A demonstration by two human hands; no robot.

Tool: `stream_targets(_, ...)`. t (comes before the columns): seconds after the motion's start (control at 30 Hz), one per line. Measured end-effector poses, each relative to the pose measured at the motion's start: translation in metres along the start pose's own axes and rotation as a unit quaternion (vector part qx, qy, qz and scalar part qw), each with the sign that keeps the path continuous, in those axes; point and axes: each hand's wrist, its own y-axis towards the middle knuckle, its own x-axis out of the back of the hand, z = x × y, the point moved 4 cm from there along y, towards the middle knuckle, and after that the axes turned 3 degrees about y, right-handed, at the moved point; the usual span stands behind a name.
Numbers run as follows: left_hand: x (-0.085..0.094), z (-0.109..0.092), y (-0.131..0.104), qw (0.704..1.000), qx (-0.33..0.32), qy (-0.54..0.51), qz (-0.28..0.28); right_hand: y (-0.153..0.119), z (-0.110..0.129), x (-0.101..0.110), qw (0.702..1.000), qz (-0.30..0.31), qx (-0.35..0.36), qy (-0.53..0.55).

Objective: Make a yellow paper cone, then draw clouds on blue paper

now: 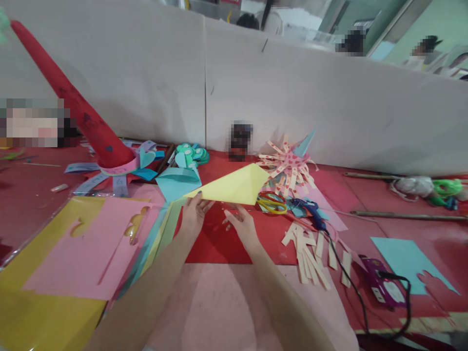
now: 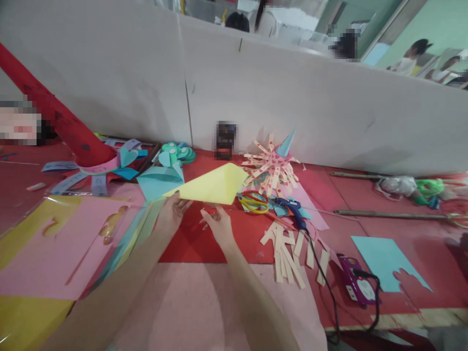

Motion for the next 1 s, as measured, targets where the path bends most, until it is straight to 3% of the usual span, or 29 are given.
stream_targets(0.1,-0.012,0.01,-0.012,0.997,0.034,0.041,0.051,0.001,0.001,0.0,0.998,-0.046,0.02,0.045)
stream_targets(0.27,-0.028,0.018,-0.029,0.969,0.053,0.166,0.173,0.004,0.015,0.026,0.98,-0.132,0.063,0.136)
stream_targets(0.37,-0.031,0.021,-0.031,0.952,0.059,0.217,0.207,0.004,0.026,0.038,0.969,-0.171,0.084,0.158)
stream_targets(0.8,-0.024,0.022,-0.027,0.934,-0.003,0.299,0.197,0.007,0.03,0.044,0.961,-0.227,0.094,0.125)
stream_targets(1.0,-0.026,0.019,-0.027,0.94,0.007,0.291,0.178,0.012,0.027,0.016,0.975,-0.151,0.121,0.108)
